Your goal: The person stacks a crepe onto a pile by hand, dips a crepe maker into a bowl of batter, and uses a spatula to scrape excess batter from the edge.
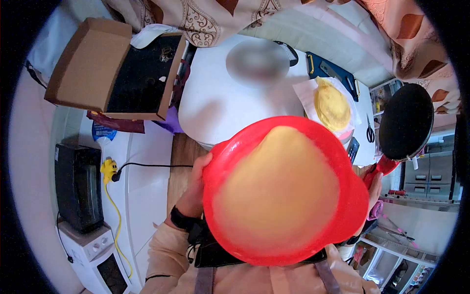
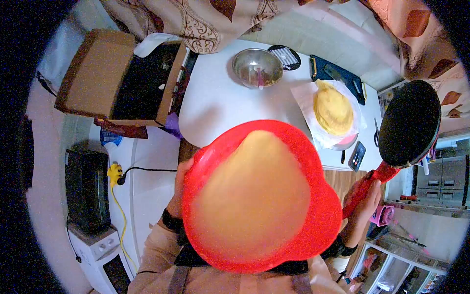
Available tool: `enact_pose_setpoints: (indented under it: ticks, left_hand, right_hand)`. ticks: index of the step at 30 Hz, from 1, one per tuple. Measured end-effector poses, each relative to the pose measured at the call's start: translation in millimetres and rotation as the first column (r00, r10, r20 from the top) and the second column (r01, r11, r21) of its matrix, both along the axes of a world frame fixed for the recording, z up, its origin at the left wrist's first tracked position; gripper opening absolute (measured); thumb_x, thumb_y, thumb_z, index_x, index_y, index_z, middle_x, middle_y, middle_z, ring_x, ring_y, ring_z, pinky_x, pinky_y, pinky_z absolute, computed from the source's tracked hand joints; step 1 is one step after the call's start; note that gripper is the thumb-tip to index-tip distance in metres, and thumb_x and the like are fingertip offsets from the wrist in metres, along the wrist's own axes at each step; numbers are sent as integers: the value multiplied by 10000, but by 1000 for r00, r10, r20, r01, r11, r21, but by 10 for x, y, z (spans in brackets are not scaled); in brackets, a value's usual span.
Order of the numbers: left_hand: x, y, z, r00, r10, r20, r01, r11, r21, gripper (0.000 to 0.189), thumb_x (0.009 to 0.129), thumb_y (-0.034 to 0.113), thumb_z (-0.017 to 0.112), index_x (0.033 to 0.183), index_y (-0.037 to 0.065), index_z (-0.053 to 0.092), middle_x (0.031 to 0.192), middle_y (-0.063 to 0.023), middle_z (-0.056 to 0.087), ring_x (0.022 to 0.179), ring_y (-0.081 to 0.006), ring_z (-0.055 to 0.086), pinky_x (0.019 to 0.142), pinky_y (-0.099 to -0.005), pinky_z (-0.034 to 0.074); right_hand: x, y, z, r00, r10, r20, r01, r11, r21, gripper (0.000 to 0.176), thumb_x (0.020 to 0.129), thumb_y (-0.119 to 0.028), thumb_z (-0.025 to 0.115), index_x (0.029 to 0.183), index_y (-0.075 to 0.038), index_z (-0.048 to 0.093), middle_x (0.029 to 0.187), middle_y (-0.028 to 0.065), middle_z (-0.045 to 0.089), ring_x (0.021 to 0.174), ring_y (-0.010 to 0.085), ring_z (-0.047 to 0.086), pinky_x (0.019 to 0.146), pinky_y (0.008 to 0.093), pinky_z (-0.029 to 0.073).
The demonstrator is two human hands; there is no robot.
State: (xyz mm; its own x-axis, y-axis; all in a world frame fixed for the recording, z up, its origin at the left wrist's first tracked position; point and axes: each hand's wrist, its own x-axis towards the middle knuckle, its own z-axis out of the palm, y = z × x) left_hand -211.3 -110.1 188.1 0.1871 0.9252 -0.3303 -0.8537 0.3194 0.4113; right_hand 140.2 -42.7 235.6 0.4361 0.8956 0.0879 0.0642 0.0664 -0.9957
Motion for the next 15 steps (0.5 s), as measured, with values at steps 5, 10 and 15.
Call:
enact_pose_setpoints:
  ticks: [5,10,15]
  left_hand:
    - [157,148,142,901,123,-415,-68,987,145,500,869,402,369,1209,42,436,1147,-96,531,1012,-200,519,890,-341,403]
    - [227,422,303,886,405,-226,-189,760,623,519,889,402,325,1249,30,360,1191,-97,487,1046,-189,494,912,-316,378]
    - [194,644,345,955,287,77,-296,899,322,526,865,408,368,1245,45,355,1185,-104,485,1031,-204,503,903,-338,394]
  right_hand:
    - [90,63,-14,968,-210,-139,222,972,73,343,907,-391,385,906,-67,501,581,35,495,363,123,400,317,237,324]
    - [223,-39,-84,956,-286,-66,294,938,186,350,906,-393,385,907,-64,505,581,32,498,362,123,400,318,236,324]
    - [448,-73,-337,914,-405,36,374,873,313,358,905,-396,384,907,-61,509,581,28,500,361,122,399,320,235,324]
